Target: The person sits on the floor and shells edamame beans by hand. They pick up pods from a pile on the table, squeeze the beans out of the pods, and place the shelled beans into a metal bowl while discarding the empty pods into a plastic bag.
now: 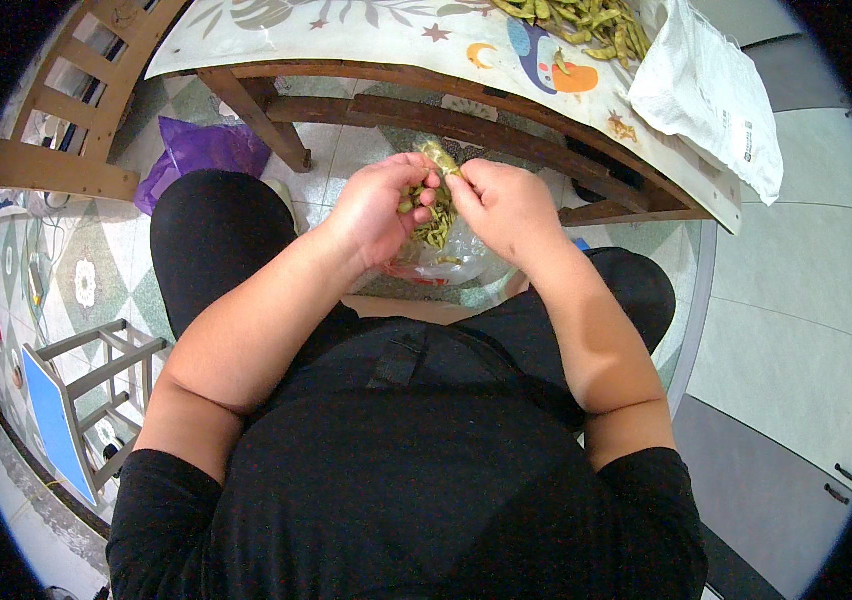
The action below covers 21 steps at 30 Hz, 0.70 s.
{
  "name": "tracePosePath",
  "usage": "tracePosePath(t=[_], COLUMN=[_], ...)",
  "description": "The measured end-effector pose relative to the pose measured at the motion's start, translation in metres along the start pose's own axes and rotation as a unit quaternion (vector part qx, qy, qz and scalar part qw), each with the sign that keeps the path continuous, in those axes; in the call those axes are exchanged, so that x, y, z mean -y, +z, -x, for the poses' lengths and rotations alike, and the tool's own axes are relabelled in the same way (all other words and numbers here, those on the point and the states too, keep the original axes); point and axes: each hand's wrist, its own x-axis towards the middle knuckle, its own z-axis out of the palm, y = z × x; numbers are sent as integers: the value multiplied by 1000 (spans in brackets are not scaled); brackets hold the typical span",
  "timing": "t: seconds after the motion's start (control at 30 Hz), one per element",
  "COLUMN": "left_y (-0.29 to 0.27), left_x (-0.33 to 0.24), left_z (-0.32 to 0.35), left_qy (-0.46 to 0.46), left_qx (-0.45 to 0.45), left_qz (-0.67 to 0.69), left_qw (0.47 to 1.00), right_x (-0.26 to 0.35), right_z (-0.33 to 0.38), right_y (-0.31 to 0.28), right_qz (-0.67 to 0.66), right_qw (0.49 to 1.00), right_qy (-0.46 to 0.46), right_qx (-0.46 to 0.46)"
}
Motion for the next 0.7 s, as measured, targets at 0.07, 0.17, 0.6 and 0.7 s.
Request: tracePosePath(t=[0.07,0.17,0.6,0.7], left_y=[-1,-6,-8,-2], left_x=[-2,-6,-10,-11], left_z=[-1,-3,-1,-2], left_qy=[-6,-12,-27,-35], left_qx=[-37,-65,-67,-123], left_qz=[30,77,125,93], left_qw=[999,995,990,987], right_x=[-6,-14,-5,0], right_z=[-1,-2,-2,-9], right_y=[-3,-9,-20,-34], right_qz=[2,36,-81,-141], right_qw=[1000,997,995,975], right_qy=[14,20,-32,-101], right_qx=[20,59,-41,-137])
